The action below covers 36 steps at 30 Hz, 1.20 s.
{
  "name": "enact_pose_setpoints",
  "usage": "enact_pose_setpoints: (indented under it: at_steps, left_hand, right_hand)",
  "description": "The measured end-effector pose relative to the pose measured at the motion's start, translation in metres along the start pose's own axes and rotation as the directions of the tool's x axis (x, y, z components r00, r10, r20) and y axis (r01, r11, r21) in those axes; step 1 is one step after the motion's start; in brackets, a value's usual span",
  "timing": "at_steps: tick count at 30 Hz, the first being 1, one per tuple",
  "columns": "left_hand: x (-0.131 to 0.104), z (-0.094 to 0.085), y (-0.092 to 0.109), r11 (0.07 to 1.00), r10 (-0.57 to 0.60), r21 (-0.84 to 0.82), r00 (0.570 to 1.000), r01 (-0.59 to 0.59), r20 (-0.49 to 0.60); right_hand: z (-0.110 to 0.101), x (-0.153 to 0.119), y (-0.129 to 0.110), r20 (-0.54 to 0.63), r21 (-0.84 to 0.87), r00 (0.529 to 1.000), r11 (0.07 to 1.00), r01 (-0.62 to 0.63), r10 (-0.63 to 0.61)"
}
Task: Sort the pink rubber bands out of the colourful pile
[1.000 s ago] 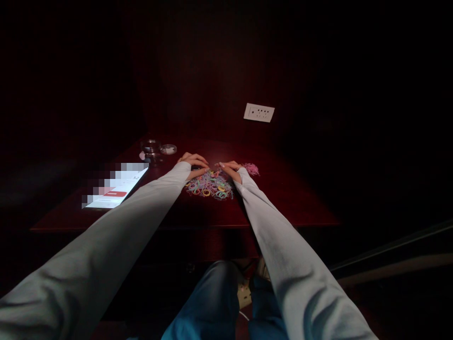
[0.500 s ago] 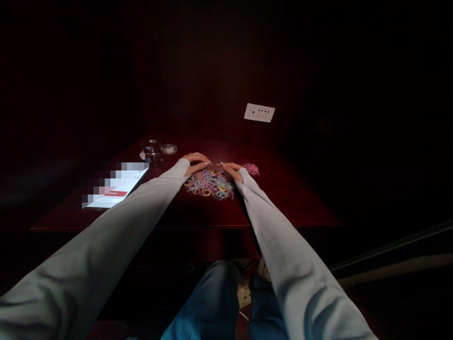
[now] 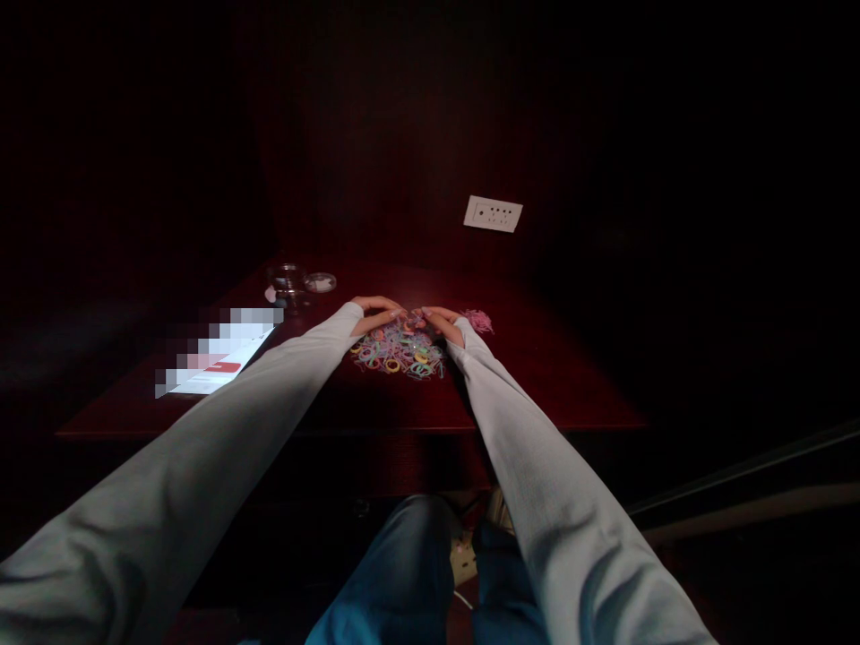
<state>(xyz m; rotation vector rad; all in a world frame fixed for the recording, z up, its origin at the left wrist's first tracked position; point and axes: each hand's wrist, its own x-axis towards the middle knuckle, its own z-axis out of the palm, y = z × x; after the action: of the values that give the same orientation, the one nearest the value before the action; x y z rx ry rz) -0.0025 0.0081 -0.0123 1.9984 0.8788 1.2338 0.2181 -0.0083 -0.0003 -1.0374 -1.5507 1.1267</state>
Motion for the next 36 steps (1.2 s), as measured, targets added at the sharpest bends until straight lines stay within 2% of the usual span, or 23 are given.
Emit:
enact_pose_setpoints:
  at_steps: [5,11,17,22,28,36]
  left_hand:
    - [-0.007,0.001,0.013,0.997,0.060,0.053,0.994,-0.065,0.089]
    - [-0.008,0.001,0.013,0.971,0.081,0.214,0.988,-0.108,0.130]
    - [-0.007,0.000,0.014,0.965,0.109,0.219,0.980,-0.145,0.167]
    - [-0.006,0.000,0.017,0.964,0.107,0.225,0.983,-0.139,0.148]
    - [-0.006,0.000,0.015,0.968,0.096,0.220,0.989,-0.119,0.113]
    - [-0.006,-0.001,0.013,0.970,0.081,0.218,0.989,-0.107,0.126]
  right_hand:
    - [0.000,0.002,0.001,0.031,-0.007,0.999,1.000,0.022,-0.022]
    - [0.000,0.002,0.002,0.070,-0.002,0.997,1.000,0.026,-0.026]
    - [0.002,0.002,0.003,0.057,0.022,0.998,1.000,0.019,-0.020]
    - [0.002,0.004,0.009,0.029,0.044,0.999,0.999,-0.015,0.014]
    - [-0.001,0.008,0.017,-0.026,0.052,0.999,0.998,0.025,-0.024]
    - [-0.002,0.007,0.015,-0.023,0.014,0.999,0.999,0.031,-0.031]
